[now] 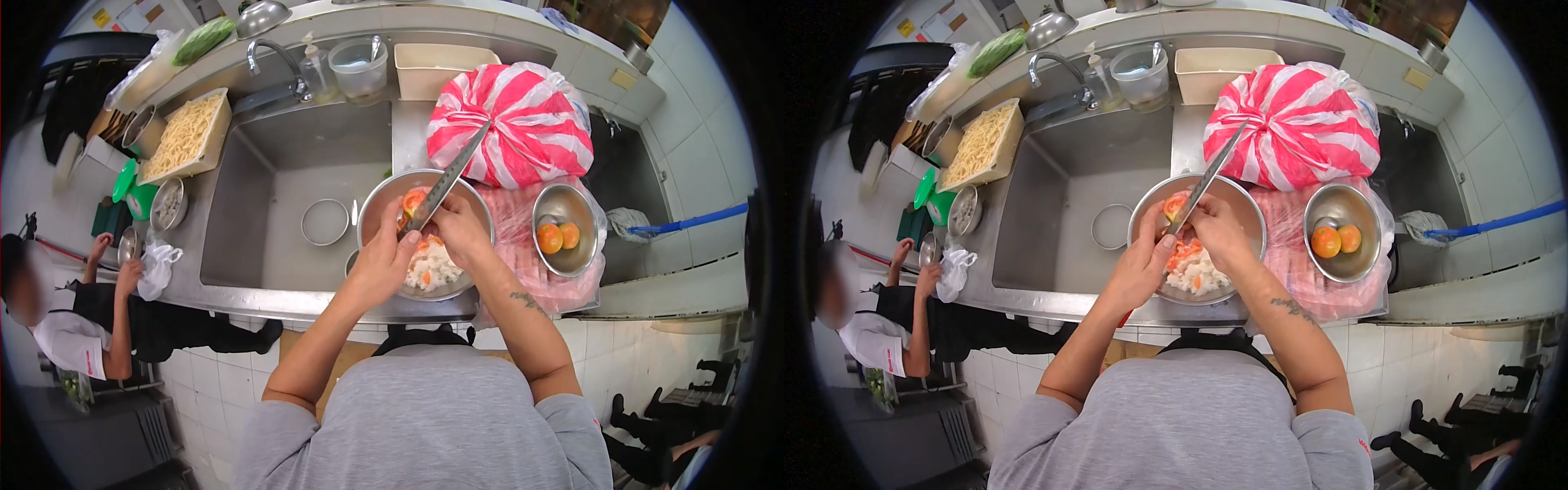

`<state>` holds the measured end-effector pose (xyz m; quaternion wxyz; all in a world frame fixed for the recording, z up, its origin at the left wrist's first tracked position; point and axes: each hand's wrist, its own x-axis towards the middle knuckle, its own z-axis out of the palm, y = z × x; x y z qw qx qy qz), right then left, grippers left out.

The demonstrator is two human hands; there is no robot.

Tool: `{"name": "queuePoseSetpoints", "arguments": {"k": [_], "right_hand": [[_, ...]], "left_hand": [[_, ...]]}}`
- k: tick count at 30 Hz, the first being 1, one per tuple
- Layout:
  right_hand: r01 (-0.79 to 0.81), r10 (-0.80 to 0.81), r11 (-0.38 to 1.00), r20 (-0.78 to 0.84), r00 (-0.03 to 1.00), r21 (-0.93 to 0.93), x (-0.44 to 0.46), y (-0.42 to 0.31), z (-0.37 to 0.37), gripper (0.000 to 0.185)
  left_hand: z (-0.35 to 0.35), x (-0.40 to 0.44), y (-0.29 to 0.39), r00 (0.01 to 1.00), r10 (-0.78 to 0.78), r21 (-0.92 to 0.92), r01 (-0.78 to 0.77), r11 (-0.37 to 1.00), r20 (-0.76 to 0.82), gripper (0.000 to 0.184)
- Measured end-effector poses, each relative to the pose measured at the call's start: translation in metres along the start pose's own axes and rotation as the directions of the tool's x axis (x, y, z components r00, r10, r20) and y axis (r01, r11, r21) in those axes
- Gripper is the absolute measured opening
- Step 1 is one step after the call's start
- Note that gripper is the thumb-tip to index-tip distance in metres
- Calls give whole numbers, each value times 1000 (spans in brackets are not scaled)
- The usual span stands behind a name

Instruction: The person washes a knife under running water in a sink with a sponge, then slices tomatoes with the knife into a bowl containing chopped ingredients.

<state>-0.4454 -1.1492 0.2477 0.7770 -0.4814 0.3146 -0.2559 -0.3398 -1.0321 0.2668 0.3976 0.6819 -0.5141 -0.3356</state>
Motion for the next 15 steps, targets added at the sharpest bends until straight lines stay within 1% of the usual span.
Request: {"name": "queuePoseSetpoints", "arguments": {"k": [1, 3, 5, 7, 9, 10, 12, 13, 15], "right_hand": [[-14, 14, 1000, -5, 1000, -3, -2, -1, 2, 21], [-40, 39, 999, 47, 998, 18, -2, 5, 4, 22], [-49, 47, 999, 80, 996, 23, 1, 5, 2, 24], [-54, 52, 998, 101, 994, 19, 5, 1, -5, 28], [-68, 66, 998, 151, 986, 12, 8, -2, -13, 32], [-77, 75, 997, 175, 982, 5, 9, -3, -15, 34], [-134, 115, 986, 175, 978, 102, 10, -5, -15, 37], [-158, 130, 976, 176, 976, 150, 10, -8, -15, 39], [-172, 134, 975, 241, 961, 143, 8, -16, -15, 40]], "left_hand": [[0, 2, -3, 1000, -14, -44, 14, 999, 3, 55], [0, 7, -9, 999, -41, -132, 43, 990, 11, 54], [-3, 5, -7, 999, -42, -112, 43, 993, 12, 54], [-9, -2, -1, 994, -86, -200, 99, 975, 73, 54], [-20, -7, 9, 970, -141, -380, 208, 901, 198, 54], [-22, -8, 11, 969, -134, -485, 220, 846, 207, 54], [-26, -7, 14, 968, -114, -672, 239, 701, 225, 55], [-28, -4, 10, 963, -97, -676, 247, 694, 253, 56], [-29, -1, 5, 957, -81, -666, 252, 702, 277, 60]]}}
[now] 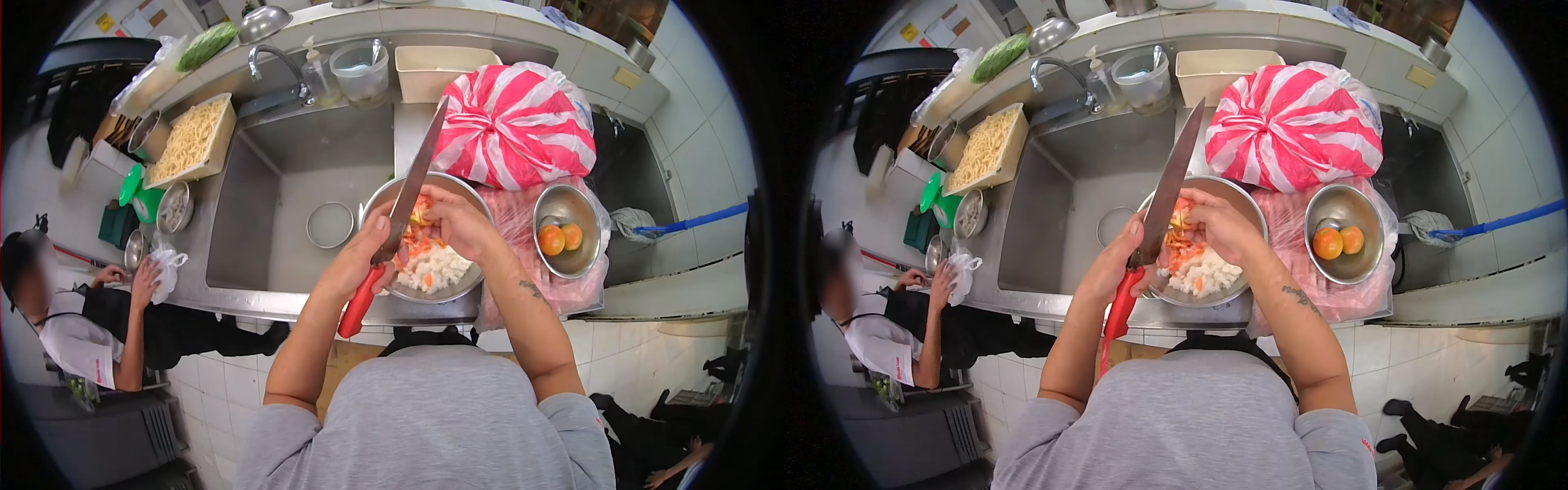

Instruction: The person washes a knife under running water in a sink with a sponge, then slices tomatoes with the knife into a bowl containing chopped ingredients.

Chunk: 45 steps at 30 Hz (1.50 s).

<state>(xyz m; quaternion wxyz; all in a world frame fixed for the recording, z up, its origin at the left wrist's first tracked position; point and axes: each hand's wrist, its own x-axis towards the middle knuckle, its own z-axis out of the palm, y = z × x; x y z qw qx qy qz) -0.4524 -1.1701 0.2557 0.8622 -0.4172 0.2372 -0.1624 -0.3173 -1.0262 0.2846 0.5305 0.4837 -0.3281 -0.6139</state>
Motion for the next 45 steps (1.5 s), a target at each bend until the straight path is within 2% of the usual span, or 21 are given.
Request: {"name": "queuePoseSetpoints", "arguments": {"k": [7, 10, 16, 22, 25, 28, 31, 34, 36, 38, 41, 42, 45], "right_hand": [[35, -17, 983, 102, 995, -182, 6, 3, -14, 36], [-7, 35, 979, 135, 990, -202, 8, 5, -16, 44], [-14, 30, 981, 80, 996, -191, 9, 12, -13, 40], [94, -97, 936, 8, 995, -340, 8, 18, -5, 35], [105, -111, 923, 4, 994, -369, 9, 19, -5, 32], [49, -34, 951, 55, 998, -306, 5, 15, 0, 29], [46, -26, 959, 74, 997, -280, 10, 19, -6, 27], [51, -71, 943, -48, 996, -330, 16, 18, -10, 29], [95, -119, 906, -32, 992, -412, 13, 9, -5, 32], [156, -179, 880, -11, 984, -448, 18, 7, -3, 34], [192, -217, 919, -35, 976, -343, 24, -4, 0, 34], [132, -159, 927, -49, 986, -352, 27, -7, -8, 35], [95, -141, 931, -107, 984, -353, 25, -7, -16, 33]], "left_hand": [[2, 5, -3, 1000, -21, -9, 22, 1000, 15, 60], [3, 11, -9, 1000, 23, 24, -22, 999, -14, 59], [5, 17, -14, 998, 2, -20, -3, 1000, -55, 51], [-2, 22, -17, 999, -46, -235, 42, 971, -8, 51], [0, 25, -24, 995, 16, -28, -19, 999, -102, 52], [-3, 28, -23, 997, -19, -6, 19, 1000, -80, 52], [-8, 24, -17, 998, -37, 19, 38, 999, -42, 57], [-2, 16, -9, 991, 5, 81, 5, 997, -131, 54], [-7, 21, -9, 971, 106, 237, -54, 970, -213, 48], [-14, 25, -10, 929, 205, 394, -72, 916, -308, 41], [-30, 29, -3, 821, 354, 590, -25, 807, -449, 31], [-39, 26, -1, 780, 387, 626, 8, 780, -492, 30], [-72, 22, 0, 655, 515, 742, 105, 662, -552, 28]]}}
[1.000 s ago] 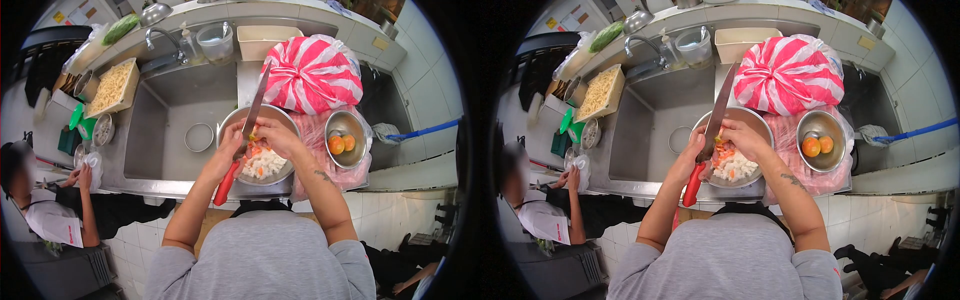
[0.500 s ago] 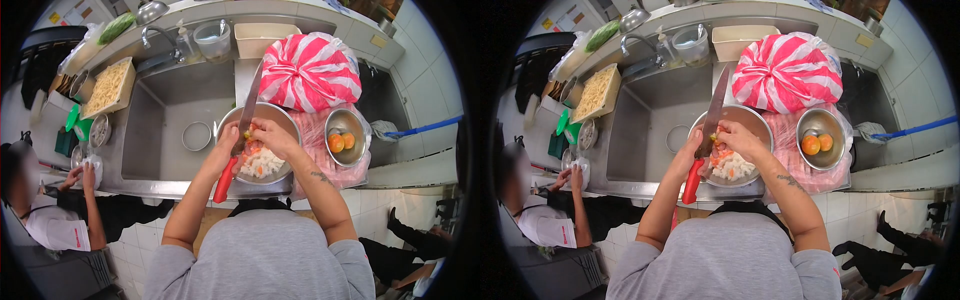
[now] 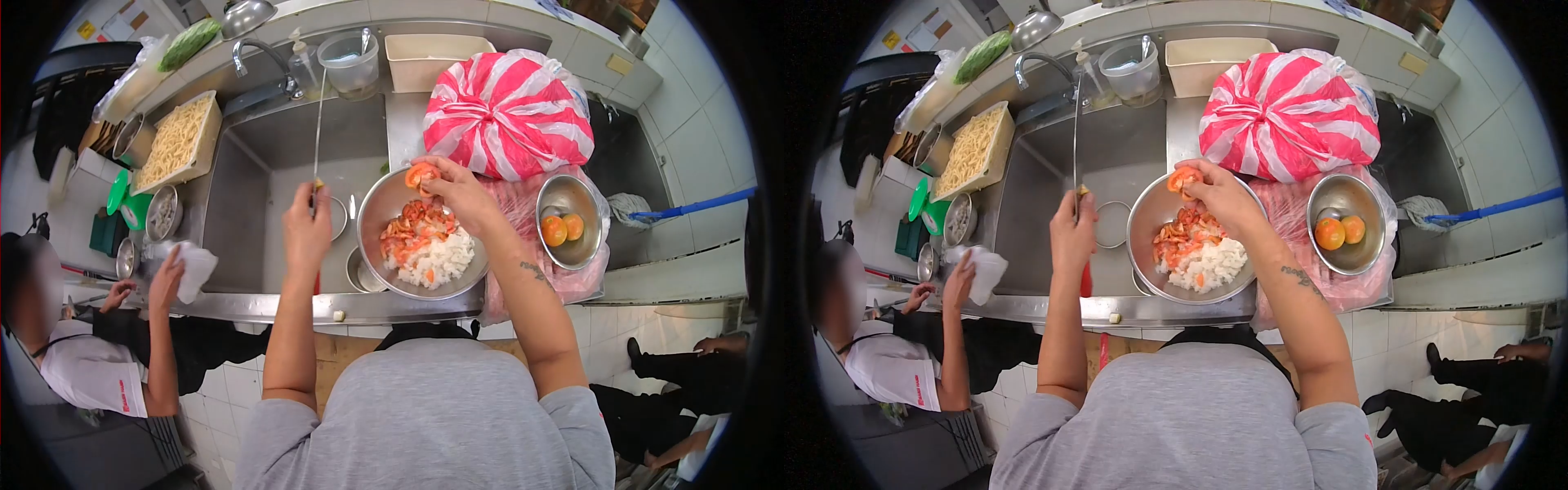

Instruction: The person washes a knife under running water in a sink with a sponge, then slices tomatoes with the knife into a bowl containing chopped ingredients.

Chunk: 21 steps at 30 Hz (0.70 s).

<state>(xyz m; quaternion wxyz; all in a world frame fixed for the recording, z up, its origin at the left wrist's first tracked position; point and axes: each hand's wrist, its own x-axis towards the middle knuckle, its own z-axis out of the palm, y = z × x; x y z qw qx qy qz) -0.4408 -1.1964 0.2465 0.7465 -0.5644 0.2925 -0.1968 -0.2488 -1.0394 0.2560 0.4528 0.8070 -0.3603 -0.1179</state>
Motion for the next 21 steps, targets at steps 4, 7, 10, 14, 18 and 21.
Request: {"name": "queuePoseSetpoints", "arguments": {"k": [4, 7, 10, 14, 18, 21], "right_hand": [[-59, 65, 994, -69, 995, 88, -10, 4, 4, 28], [-111, 117, 987, -44, 992, 115, -7, 12, 6, 25], [-132, 136, 987, -37, 990, 87, 0, 13, 8, 24], [-46, 54, 997, -122, 991, 62, 3, 11, 3, 24], [-23, 33, 998, -165, 986, 59, 4, 15, -8, 25], [-46, 62, 993, -147, 987, 107, -4, 18, -7, 22]], "left_hand": [[-8, 4, -15, 998, 40, 135, -34, 990, -46, 26], [-6, -1, -9, 990, -116, 94, 108, 990, 75, 25], [-1, 4, -17, 994, -90, 227, 73, 971, 64, 22], [0, 4, -20, 960, 239, 294, -189, 937, -145, 21], [-4, 10, -42, 983, 164, 342, -126, 931, -86, 34], [-9, 15, -42, 991, -105, 297, 76, 952, 85, 47]]}}
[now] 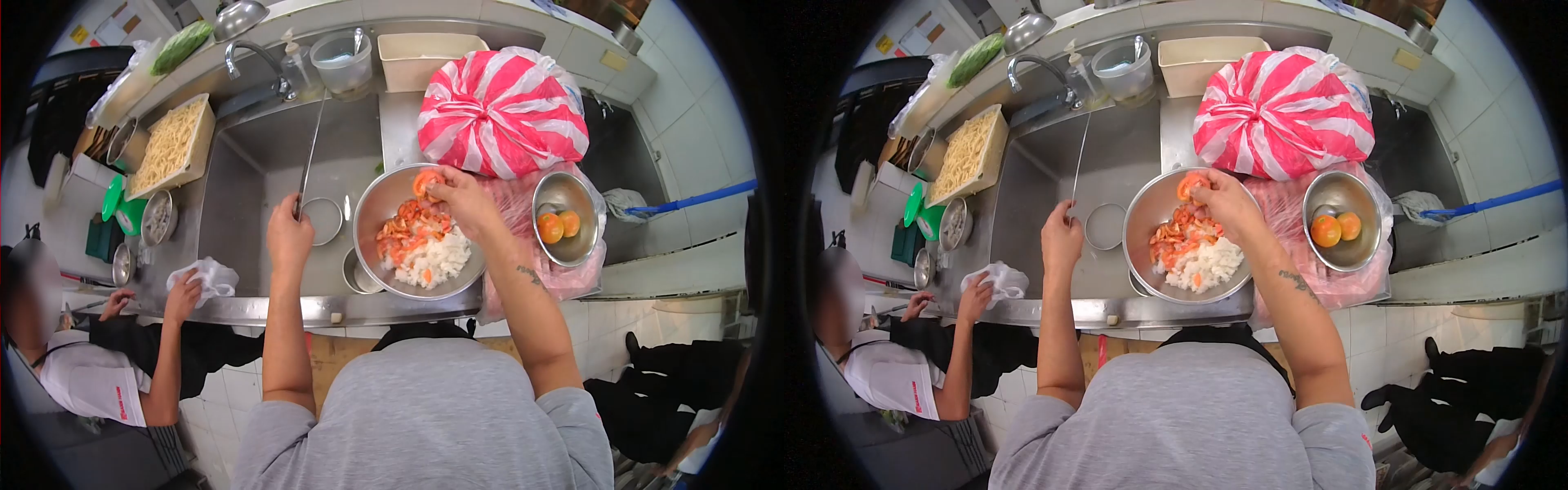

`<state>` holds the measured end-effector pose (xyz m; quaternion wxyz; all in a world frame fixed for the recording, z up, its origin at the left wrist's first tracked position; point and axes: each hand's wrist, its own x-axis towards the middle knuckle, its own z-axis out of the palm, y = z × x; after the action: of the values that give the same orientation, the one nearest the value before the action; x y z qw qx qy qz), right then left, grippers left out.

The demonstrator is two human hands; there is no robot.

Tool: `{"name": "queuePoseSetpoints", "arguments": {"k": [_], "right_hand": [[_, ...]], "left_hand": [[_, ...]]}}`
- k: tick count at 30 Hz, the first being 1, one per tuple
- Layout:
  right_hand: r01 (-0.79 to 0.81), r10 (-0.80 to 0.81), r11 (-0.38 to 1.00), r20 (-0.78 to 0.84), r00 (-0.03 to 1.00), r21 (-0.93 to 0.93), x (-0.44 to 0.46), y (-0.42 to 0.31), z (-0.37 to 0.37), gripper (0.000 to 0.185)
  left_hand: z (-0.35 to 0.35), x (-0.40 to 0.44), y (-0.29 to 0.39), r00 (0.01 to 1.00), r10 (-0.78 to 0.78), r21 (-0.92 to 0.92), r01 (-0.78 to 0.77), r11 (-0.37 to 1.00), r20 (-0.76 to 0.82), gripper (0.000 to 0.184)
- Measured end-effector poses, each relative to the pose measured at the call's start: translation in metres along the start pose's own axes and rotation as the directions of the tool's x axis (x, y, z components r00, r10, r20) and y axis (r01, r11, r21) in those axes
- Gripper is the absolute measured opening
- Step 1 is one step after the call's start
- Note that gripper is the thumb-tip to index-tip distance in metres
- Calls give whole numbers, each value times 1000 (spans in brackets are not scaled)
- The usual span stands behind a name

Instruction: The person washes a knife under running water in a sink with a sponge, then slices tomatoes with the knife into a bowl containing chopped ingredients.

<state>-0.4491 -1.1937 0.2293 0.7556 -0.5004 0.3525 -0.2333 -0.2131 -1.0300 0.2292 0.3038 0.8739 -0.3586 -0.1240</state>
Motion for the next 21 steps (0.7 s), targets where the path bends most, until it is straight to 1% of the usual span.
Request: {"name": "queuePoseSetpoints", "arguments": {"k": [1, 3, 4, 5, 6, 7, 8, 10, 13, 14, 16, 19, 20, 21], "right_hand": [[-8, 8, 1000, -1, 1000, 19, -1, 2, 0, 22], [-25, 25, 998, -3, 1000, 61, -2, 9, 0, 21], [-19, 19, 999, -8, 1000, 41, -2, 10, 2, 21], [-2, 3, 1000, -38, 999, 16, -3, 11, 5, 22], [14, -15, 1000, -66, 998, -10, -4, 12, 8, 22], [29, -33, 999, -92, 995, -37, -5, 13, 12, 23], [49, -53, 998, -108, 993, -40, -8, 12, 17, 24], [88, -94, 995, -142, 985, -45, -16, 11, 26, 25], [168, -181, 983, -201, 963, -80, -24, 18, 30, 26], [194, -211, 976, -212, 954, -102, -24, 21, 27, 26], [245, -274, 958, -227, 934, -149, -25, 24, 24, 26], [96, -99, 995, -88, 991, -41, -34, 17, 22, 24], [83, -84, 996, -87, 993, -7, -36, 15, 23, 24], [70, -68, 997, -85, 994, 26, -39, 13, 23, 24]], "left_hand": [[-5, -1, 6, 992, -84, -32, 87, 996, 91, 51], [-16, -16, 36, 965, -156, -254, 208, 945, 211, 52], [-17, -26, 49, 943, -182, -354, 277, 893, 278, 53], [-10, -31, 47, 949, -52, -375, 172, 911, 310, 55], [1, -34, 45, 949, 83, -310, 16, 951, 306, 56], [11, -38, 44, 930, 217, -246, -145, 958, 296, 57], [22, -44, 45, 892, 354, -76, -347, 935, 281, 58], [20, -69, 80, 883, 290, 33, -325, 945, 370, 60], [24, -84, 96, 860, 265, 33, -310, 950, 436, 56], [26, -85, 94, 849, 308, 5, -344, 939, 430, 57], [26, -87, 97, 840, 323, -8, -355, 935, 435, 57], [25, -88, 104, 838, 329, -20, -357, 934, 436, 55], [26, -86, 107, 837, 332, -24, -358, 933, 434, 54], [29, -85, 108, 832, 380, -85, -379, 921, 404, 51]]}}
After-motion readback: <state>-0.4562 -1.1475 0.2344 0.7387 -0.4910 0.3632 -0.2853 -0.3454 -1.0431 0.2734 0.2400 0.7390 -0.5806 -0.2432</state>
